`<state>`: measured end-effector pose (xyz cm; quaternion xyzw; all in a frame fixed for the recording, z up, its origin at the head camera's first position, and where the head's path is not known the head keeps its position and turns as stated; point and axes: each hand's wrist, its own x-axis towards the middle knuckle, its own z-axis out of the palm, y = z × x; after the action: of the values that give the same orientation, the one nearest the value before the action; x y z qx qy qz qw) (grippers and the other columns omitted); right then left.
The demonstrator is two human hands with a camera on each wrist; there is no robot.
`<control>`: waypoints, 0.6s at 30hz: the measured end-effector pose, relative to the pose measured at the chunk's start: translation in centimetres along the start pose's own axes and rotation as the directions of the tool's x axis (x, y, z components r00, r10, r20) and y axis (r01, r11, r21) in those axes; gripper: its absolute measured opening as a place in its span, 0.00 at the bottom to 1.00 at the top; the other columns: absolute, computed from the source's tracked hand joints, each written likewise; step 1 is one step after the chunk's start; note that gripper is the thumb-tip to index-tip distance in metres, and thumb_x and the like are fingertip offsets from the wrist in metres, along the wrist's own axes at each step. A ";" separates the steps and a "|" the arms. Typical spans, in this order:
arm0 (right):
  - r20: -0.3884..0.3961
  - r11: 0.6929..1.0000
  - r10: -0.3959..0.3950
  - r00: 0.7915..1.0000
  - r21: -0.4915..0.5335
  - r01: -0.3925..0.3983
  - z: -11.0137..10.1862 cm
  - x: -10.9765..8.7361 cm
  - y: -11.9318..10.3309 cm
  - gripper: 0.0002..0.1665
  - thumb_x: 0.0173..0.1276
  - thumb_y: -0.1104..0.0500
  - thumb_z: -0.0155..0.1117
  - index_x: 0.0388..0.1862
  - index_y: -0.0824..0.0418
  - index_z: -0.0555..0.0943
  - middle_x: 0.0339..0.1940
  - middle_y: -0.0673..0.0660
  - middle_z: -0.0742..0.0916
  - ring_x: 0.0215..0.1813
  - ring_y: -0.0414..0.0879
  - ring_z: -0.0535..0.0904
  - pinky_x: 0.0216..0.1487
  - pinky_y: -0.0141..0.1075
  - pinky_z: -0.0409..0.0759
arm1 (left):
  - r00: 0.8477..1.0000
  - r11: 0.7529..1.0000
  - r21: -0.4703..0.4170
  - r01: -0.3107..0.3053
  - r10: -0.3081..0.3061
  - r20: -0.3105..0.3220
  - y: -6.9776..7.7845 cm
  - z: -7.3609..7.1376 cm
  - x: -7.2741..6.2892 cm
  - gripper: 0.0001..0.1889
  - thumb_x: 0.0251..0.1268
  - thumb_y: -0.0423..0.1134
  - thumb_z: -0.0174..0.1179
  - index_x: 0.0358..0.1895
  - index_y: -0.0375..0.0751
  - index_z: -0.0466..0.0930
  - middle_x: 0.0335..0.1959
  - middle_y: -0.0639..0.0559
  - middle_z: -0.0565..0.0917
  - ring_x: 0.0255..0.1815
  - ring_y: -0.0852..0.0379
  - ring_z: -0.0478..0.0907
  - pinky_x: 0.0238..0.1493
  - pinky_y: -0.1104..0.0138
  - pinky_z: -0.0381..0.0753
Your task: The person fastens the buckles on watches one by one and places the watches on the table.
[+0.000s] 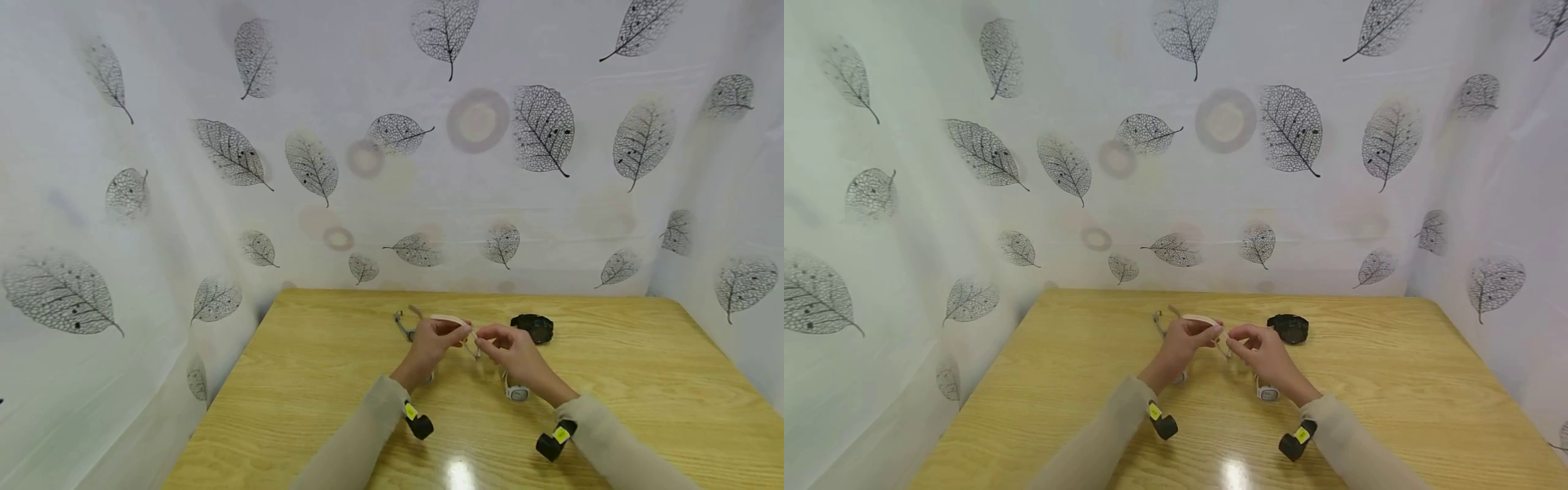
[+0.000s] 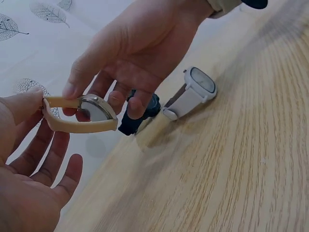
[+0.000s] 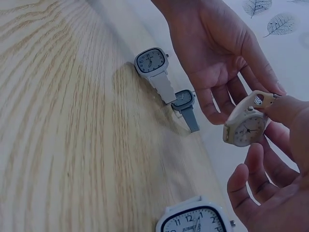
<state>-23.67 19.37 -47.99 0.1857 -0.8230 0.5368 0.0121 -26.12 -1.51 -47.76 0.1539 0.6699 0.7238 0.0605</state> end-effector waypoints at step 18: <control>-0.059 0.999 -0.021 0.998 -0.039 0.019 0.0 -0.4 -0.2 0.16 0.76 0.50 0.66 0.56 0.57 0.86 0.47 0.57 0.89 0.32 0.58 0.81 0.28 0.40 0.81 | 0.998 0.999 0.002 -0.048 0.048 -0.050 -0.1 1.4 -0.1 0.09 0.69 0.36 0.69 0.45 0.32 0.90 0.43 0.46 0.90 0.36 0.58 0.84 0.43 0.65 0.86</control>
<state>-23.25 19.38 -47.91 0.1777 -0.8304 0.5262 0.0456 -25.62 -0.16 -47.76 0.1517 0.6676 0.7284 0.0263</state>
